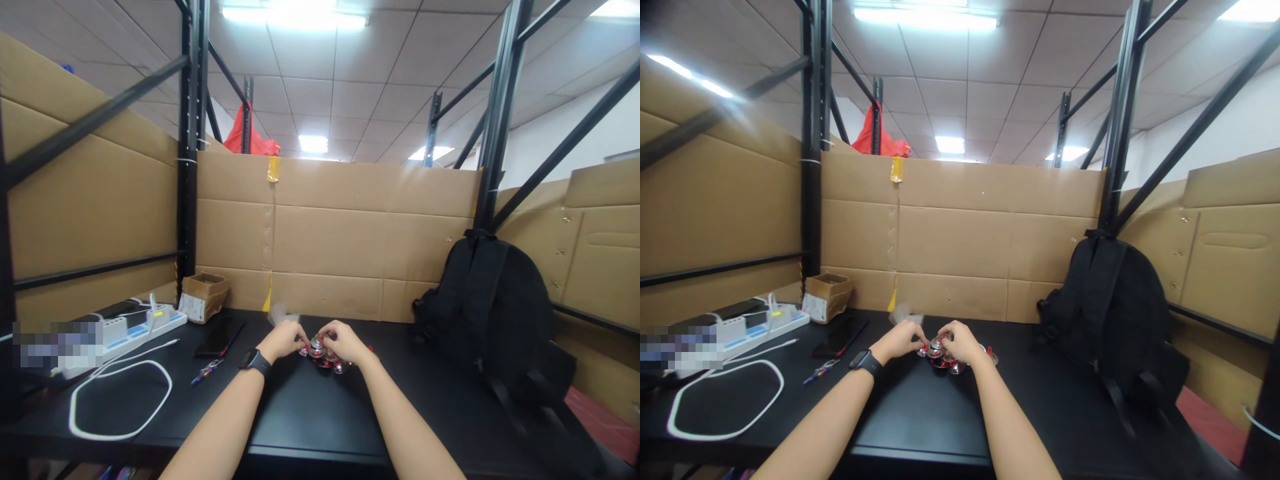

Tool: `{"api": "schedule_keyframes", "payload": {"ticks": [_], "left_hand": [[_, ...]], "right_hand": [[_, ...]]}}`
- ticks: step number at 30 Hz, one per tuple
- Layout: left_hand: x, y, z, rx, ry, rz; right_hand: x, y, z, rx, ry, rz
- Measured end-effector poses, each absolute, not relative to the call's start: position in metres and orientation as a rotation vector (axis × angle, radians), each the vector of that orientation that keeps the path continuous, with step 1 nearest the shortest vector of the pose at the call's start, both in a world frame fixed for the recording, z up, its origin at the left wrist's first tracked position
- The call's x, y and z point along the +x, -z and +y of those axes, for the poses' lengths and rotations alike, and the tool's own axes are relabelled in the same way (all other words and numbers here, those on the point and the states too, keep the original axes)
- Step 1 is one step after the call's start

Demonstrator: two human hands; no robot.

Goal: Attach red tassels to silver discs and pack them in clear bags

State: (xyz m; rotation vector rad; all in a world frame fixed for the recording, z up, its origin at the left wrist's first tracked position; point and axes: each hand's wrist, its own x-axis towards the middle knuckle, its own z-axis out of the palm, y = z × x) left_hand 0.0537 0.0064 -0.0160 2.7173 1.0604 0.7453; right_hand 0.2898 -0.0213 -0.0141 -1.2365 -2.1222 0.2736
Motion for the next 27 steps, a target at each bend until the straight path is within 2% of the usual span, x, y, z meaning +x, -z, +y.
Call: {"api": "schedule_keyframes", "payload": {"ticks": [12,18,22,27], "left_hand": [[0.055,0.015,0.005,2.675,-0.743,1.06],[0.057,0.005,-0.001,2.552,-1.003,1.187],[0.066,0.0,-0.006,2.405,-1.237,1.063],[0.082,0.002,-0.012,2.331,-1.403,0.982]], "right_hand": [[0.294,0.013,-0.022,-1.214,-0.292,-2.062],[0.286,0.008,-0.026,-1.143,-0.369,-1.992],[0.274,0.002,-0.034,-1.038,-0.511,-1.992],[0.269,0.0,-0.039,-0.945,-0.481,-1.938]]}}
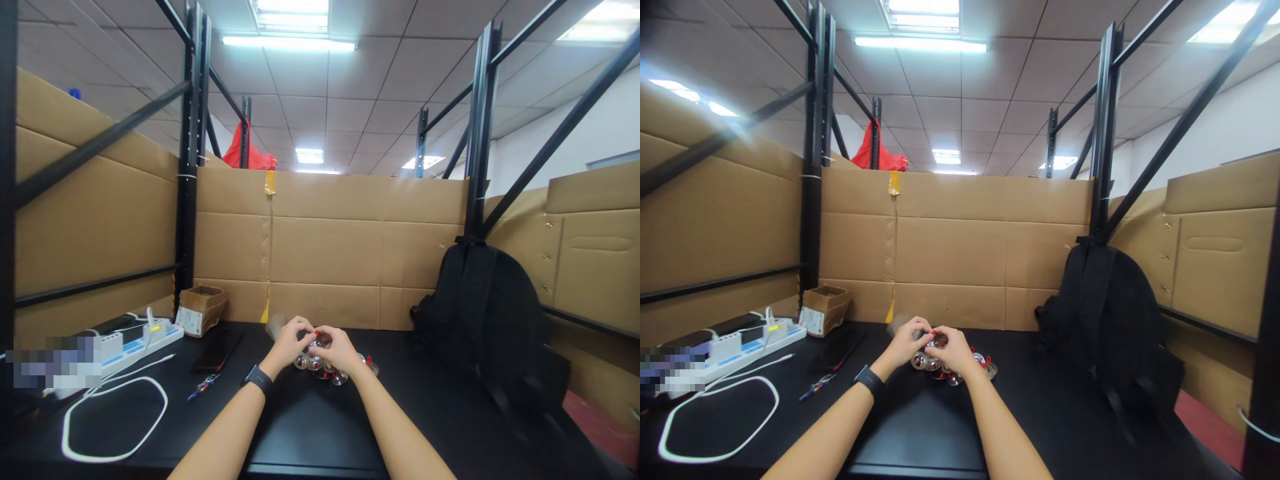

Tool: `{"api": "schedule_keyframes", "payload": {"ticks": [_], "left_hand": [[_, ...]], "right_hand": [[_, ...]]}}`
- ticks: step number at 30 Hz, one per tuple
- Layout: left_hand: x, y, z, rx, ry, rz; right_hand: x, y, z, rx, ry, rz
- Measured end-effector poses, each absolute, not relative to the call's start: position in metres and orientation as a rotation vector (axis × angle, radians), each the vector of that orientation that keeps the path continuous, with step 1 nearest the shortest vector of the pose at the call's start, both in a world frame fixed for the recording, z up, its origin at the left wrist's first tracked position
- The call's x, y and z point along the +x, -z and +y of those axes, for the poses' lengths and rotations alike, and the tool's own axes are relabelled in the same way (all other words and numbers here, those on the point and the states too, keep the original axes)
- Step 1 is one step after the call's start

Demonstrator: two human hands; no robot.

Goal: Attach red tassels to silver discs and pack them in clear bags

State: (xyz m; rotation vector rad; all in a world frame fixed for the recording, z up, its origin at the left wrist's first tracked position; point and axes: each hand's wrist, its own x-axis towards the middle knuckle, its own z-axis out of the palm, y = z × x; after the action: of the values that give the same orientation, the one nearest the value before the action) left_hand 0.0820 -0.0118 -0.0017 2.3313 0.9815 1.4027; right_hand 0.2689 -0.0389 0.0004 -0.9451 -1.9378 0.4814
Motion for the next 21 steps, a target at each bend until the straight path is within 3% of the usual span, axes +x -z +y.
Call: {"api": "schedule_keyframes", "payload": {"ticks": [8,14,21], "left_hand": [[0.088,0.009,-0.005,2.196,-1.534,1.021],[0.081,0.008,-0.005,2.211,-1.343,0.992],[0.09,0.009,-0.009,2.175,-1.371,0.902]], "right_hand": [[0.278,-0.002,-0.038,-0.991,-0.384,-1.92],[0.277,0.01,-0.022,-0.943,-0.627,-1.764],[0.271,0.018,-0.021,-0.858,-0.769,-1.759]]}}
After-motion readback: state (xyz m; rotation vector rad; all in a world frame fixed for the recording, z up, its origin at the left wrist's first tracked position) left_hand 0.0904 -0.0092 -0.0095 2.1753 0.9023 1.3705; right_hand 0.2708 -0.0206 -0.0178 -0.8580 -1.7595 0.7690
